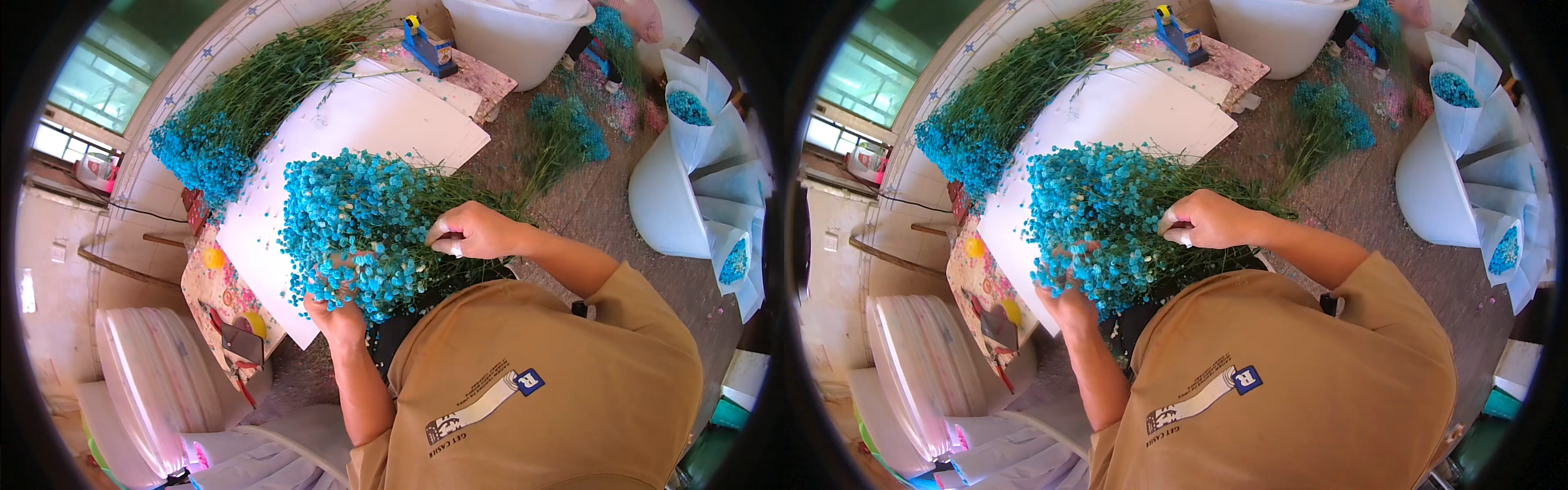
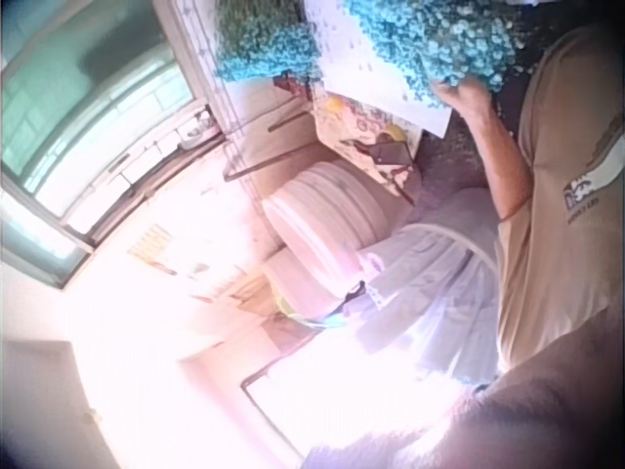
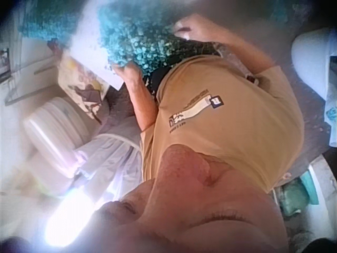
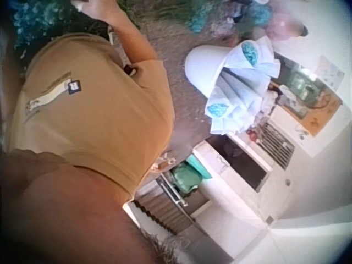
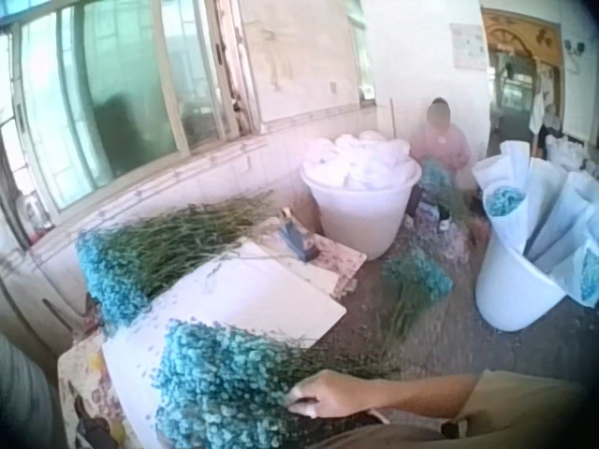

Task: The person binds a bundle of flower stems with a rubber band, rolls it in wrapping paper by hand, and places the wrapped bouquet into a container. The person then gathers and arranges more flower stems into another bouquet by hand.

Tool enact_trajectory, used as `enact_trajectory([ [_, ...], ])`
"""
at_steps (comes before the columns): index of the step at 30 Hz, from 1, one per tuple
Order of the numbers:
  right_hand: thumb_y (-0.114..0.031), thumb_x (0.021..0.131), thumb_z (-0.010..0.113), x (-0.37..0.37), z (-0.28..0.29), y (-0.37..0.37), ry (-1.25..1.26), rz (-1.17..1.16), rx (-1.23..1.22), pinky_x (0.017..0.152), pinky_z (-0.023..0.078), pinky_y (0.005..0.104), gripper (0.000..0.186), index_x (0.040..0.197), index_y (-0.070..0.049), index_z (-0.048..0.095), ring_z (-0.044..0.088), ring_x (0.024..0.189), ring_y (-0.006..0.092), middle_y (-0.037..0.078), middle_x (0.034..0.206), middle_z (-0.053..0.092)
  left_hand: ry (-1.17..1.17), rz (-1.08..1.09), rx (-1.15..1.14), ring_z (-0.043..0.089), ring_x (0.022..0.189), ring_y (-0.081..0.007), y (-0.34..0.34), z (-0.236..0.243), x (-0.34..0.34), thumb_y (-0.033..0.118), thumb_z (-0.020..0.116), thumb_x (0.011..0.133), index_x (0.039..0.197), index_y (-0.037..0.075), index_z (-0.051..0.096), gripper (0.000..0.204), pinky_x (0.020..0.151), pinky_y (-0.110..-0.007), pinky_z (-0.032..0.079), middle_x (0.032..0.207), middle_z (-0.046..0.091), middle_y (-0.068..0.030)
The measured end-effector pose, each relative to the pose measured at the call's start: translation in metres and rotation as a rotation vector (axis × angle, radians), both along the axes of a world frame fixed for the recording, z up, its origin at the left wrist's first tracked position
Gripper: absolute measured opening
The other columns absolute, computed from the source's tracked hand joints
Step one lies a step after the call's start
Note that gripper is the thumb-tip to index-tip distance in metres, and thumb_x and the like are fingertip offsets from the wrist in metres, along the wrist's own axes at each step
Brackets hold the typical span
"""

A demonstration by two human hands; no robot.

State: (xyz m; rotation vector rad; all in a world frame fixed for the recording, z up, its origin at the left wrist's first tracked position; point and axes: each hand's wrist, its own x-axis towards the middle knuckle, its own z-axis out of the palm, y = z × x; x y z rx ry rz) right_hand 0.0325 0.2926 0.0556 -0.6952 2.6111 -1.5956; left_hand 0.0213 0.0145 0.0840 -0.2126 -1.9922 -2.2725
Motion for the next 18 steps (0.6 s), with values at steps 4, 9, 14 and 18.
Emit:
enact_trajectory([
  [4,-0.008,0.086,0.077,0.0,-0.013,-0.015,0.286,-0.111,0.003,0.056,0.051,0.035,0.015,0.099,-0.01,0.071,0.066,0.066,0.0254,0.006,0.079,0.063,0.047,-0.087,0.055,0.071,0.087,-0.0298,-0.003,-0.003,-0.004,-0.01,0.053,0.091,0.114,-0.003,0.061,0.026,0.075,-0.038,0.054,0.102,0.072,-0.0216],
  [9,-0.011,0.085,0.078,-0.006,-0.011,-0.013,0.448,0.02,0.116,0.053,0.05,0.037,0.012,0.094,-0.014,0.071,0.064,0.063,0.0246,0.003,0.076,0.061,-0.04,0.002,0.05,0.069,0.089,-0.031,-0.002,-0.003,0.0,-0.009,0.046,0.093,0.114,-0.003,0.06,0.026,0.073,-0.038,0.053,0.102,0.07,-0.0225],
  [14,-0.013,0.084,0.073,-0.011,-0.011,-0.014,0.41,0.08,0.245,0.056,0.05,0.0361,0.008,0.083,-0.009,0.066,0.065,0.064,0.0236,0.004,0.076,0.064,-0.006,-0.016,0.117,0.069,0.085,-0.029,0.001,-0.003,0.003,-0.008,0.047,0.092,0.111,-0.002,0.06,0.024,0.073,-0.038,0.054,0.097,0.07,-0.0213],
  [18,-0.007,0.083,0.067,-0.022,-0.021,-0.003,-0.066,-0.028,-0.353,0.057,0.044,0.03,0.008,0.079,-0.005,0.06,0.052,0.064,0.0083,0.001,0.069,0.056,0.065,-0.099,0.052,0.069,0.082,-0.0258,0.007,-0.005,0.006,0.001,0.051,0.095,0.1,-0.004,0.065,0.015,0.074,-0.038,0.055,0.088,0.072,-0.0188],
])
